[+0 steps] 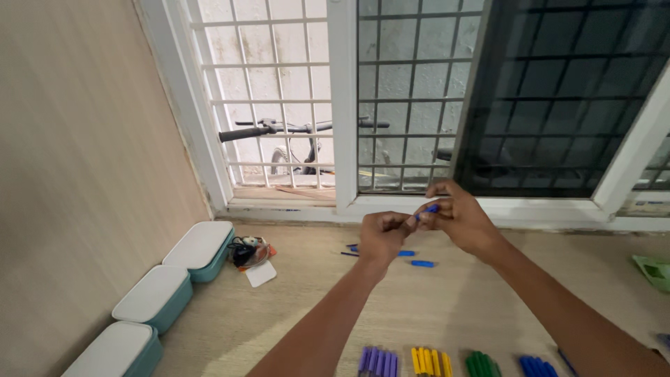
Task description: The person sorts various pens and markers by color and type on a wooden surface, assembling and disassembling several individual pens during the process.
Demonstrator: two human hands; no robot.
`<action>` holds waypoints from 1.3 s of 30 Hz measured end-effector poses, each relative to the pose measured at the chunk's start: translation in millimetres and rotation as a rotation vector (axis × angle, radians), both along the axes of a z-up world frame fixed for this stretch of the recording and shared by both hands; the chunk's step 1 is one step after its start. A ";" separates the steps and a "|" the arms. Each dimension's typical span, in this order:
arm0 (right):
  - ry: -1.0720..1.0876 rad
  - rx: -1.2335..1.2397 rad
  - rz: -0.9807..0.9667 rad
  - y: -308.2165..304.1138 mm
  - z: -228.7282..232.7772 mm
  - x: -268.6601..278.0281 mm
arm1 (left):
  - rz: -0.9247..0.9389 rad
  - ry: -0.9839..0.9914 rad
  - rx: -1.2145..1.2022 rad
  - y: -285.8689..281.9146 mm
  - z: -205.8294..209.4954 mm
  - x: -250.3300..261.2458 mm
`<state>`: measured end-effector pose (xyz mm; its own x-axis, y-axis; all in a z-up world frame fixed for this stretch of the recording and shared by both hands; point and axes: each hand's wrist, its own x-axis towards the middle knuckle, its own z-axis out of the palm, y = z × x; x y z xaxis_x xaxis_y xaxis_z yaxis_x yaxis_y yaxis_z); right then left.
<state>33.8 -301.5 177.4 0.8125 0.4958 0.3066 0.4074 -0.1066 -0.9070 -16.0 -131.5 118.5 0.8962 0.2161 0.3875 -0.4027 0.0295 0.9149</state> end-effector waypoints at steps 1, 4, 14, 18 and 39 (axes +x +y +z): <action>-0.004 0.042 -0.017 -4.3 2.3 -7.2 | -0.013 0.002 0.020 -7.3 1.5 1.7; -0.085 0.112 -0.207 -18.7 10.8 -21.6 | -0.163 0.016 0.003 -26.3 6.6 10.4; -0.011 -0.081 -0.400 -98.7 -5.7 -28.7 | -0.436 0.139 0.111 -102.1 -13.2 9.5; 0.101 -0.228 -0.392 -145.9 -32.9 -14.0 | -0.425 0.251 0.380 -127.9 -24.7 -5.3; -0.126 -0.923 -0.555 -212.4 -126.1 -111.2 | -0.412 0.201 1.328 -206.9 -106.9 -14.9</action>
<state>-77.4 -513.9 51.3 0.9833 0.1513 0.1011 0.1770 -0.9245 -0.3376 -30.9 -338.4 11.6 0.8685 -0.4932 -0.0483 -0.4373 -0.8086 0.3936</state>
